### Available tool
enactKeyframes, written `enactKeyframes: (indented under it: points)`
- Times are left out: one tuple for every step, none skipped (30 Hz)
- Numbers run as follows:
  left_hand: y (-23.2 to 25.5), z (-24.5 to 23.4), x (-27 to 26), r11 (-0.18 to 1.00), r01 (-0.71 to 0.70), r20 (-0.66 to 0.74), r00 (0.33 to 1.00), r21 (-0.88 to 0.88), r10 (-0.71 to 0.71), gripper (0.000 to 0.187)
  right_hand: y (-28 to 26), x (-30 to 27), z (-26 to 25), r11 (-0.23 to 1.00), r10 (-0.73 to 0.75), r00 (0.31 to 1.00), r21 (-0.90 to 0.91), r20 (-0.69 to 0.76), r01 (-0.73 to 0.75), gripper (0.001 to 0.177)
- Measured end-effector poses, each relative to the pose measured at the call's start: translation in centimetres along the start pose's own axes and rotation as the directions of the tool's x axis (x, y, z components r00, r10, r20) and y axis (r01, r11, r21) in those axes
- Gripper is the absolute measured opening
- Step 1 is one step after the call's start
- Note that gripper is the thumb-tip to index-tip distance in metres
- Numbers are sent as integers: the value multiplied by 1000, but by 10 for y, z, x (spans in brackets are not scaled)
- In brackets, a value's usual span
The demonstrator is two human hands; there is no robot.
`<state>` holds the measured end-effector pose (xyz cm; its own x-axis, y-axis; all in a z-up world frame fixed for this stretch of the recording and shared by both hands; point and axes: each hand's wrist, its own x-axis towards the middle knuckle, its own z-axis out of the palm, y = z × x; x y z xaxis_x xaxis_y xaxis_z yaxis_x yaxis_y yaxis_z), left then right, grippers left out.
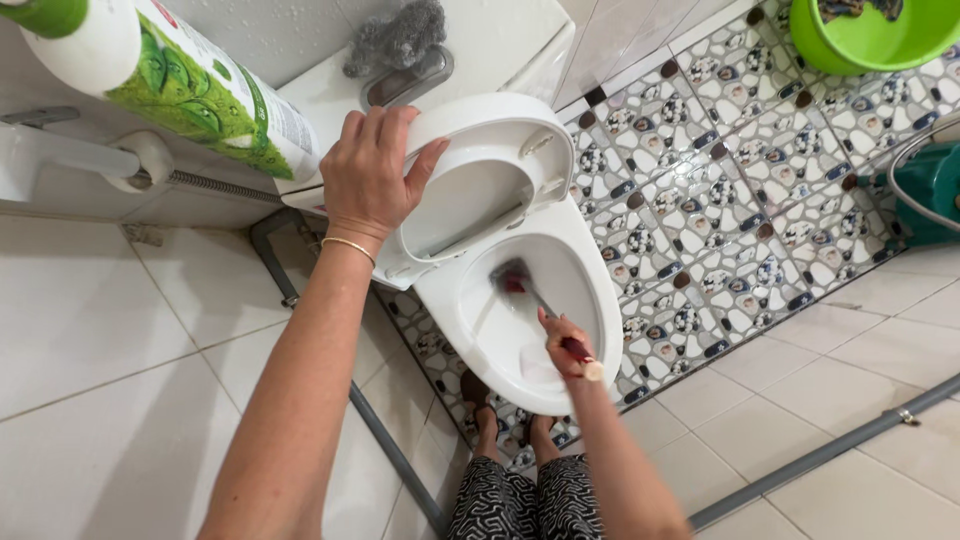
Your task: The person pours blue liquid from a bottle into a toilet bowl and then uses a brush to scrub the inside of the bowl and under the rim.
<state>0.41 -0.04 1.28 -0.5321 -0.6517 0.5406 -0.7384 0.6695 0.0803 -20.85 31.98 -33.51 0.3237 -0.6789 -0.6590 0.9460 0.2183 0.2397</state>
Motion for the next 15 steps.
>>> enactKeyframes:
  points:
    - [0, 0, -1, 1000, -6, -3, 1000, 3, 6, 38, 14, 9, 3, 997, -10, 998, 80, 55, 5, 27]
    - [-1, 0, -3, 1000, -12, -5, 1000, 6, 12, 38, 30, 18, 5, 991, -19, 994, 136, 108, 4, 27]
    - [-1, 0, -5, 1000, -17, -11, 1000, 10, 17, 38, 49, 27, 7, 995, 5, 997, 97, 79, -13, 28]
    - [-2, 1, -6, 1000, -21, -16, 1000, 14, 22, 38, 64, 34, 8, 998, 43, 999, -40, -23, -44, 28]
    - [-3, 2, -6, 999, -28, -24, 999, 17, 29, 37, 75, 37, 10, 955, 72, 980, -272, -187, -122, 29]
    - [-3, 3, -6, 1000, -16, -9, 1000, 11, 16, 38, 80, 36, 10, 832, 57, 932, -499, -359, -243, 29]
    - [-3, 5, -7, 1000, -2, 2, 1000, 5, 2, 39, 76, 29, 10, 655, 3, 877, -662, -480, -364, 30]
    - [-4, 6, -7, 1000, 12, 13, 1000, -1, -12, 40, 71, 21, 8, 523, -48, 840, -730, -541, -440, 31]
    - [-4, 7, -8, 1000, -5, -20, 1000, 1, 5, 40, 62, 8, 6, 414, -100, 802, -757, -589, -505, 32]
    - [-5, 8, -8, 1000, -22, -53, 998, 5, 22, 39, 52, -3, 4, 392, -131, 778, -753, -614, -529, 32]
    - [-5, 7, -10, 999, -39, -85, 996, 10, 40, 39, 44, -17, 1, 455, -132, 778, -735, -614, -502, 31]
    - [-3, 5, -13, 1000, -24, -82, 996, 9, 25, 39, 35, -32, 0, 516, -134, 779, -714, -613, -474, 29]
    - [-3, 5, -11, 1000, -18, -89, 996, 11, 19, 39, 24, -38, 3, 574, -141, 786, -697, -602, -430, 28]
    - [-3, 4, -9, 1000, -12, -97, 995, 13, 13, 40, 18, -44, 6, 671, -102, 822, -649, -560, -359, 28]
    - [-3, 3, -7, 1000, -14, -103, 995, 6, 14, 39, 18, -49, 8, 814, -25, 888, -525, -460, -249, 27]
